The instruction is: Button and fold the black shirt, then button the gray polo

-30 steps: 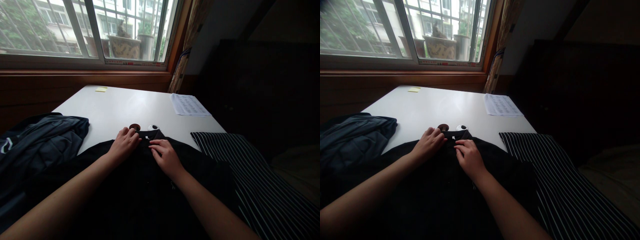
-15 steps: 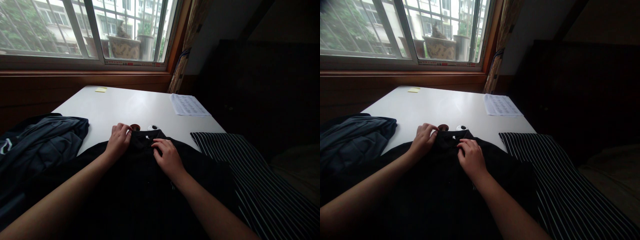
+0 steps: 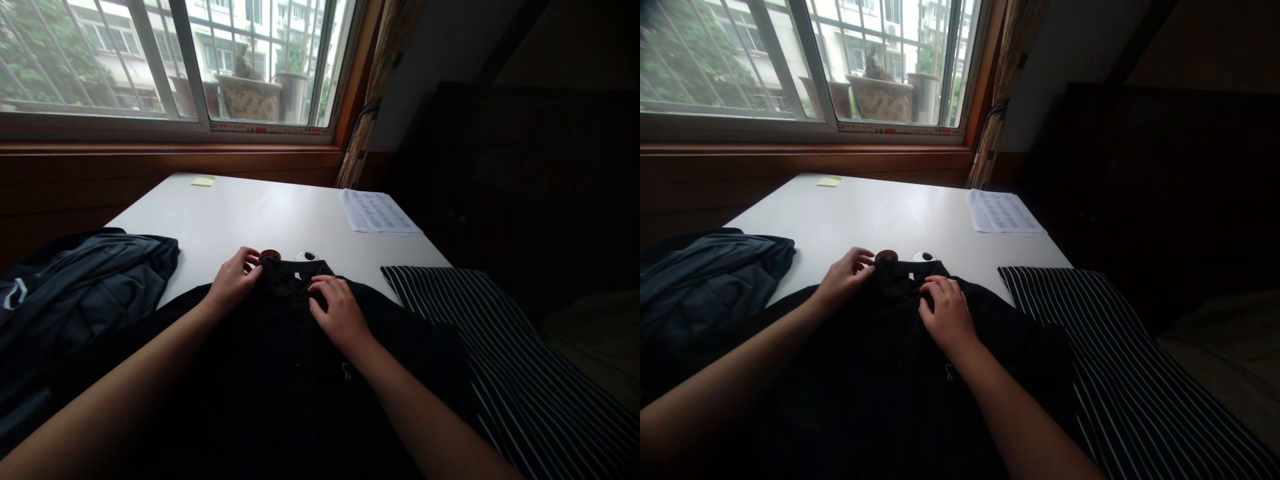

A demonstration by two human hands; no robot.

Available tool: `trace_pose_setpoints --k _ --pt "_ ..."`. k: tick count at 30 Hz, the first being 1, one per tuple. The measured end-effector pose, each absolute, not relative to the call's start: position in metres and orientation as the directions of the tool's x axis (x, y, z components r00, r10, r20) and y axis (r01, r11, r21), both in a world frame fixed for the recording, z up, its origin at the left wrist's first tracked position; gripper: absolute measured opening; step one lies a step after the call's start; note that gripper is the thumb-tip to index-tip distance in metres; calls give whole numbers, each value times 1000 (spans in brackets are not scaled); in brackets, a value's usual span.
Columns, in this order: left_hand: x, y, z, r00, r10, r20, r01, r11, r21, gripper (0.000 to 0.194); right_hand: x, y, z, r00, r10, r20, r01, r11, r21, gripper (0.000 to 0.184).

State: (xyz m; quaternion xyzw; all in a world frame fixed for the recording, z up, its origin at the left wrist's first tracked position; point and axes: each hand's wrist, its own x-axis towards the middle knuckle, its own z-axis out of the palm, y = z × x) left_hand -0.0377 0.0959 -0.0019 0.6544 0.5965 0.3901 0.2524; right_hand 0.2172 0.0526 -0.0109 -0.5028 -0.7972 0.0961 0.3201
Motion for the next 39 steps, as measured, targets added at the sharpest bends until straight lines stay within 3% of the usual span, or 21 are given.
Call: trace_pose_setpoints --k 4,8,15,18,21,25,27,30,39 --pt "-37 96 -2 -44 963 267 517 -206 831 26 218 53 -12 -304 868 393 732 476 -487 17" --pt "-37 98 -5 -101 933 346 588 -225 777 20 217 51 -12 -345 856 385 724 504 -470 20" --pt "-39 97 -9 -57 933 354 647 -236 725 14 216 50 -13 -399 836 377 727 539 -425 27" --pt "-36 95 -8 7 881 472 637 -368 677 14 216 50 -13 -388 844 371 744 524 -415 34" --pt "-31 93 -9 197 797 571 646 -543 536 18 215 50 -14 -385 849 361 764 513 -392 40" --pt "-24 89 -14 511 734 447 679 -664 314 27 215 51 -16 -399 847 350 776 516 -364 44" --pt "-21 88 -18 589 725 356 694 -680 236 34 215 51 -16 -403 846 349 781 517 -351 45" --pt "-20 86 -21 606 739 296 722 -667 187 43 216 51 -15 -409 847 339 788 516 -337 46" --pt "-19 84 -21 599 739 310 733 -661 161 52 217 54 -16 -408 854 321 795 506 -335 47"
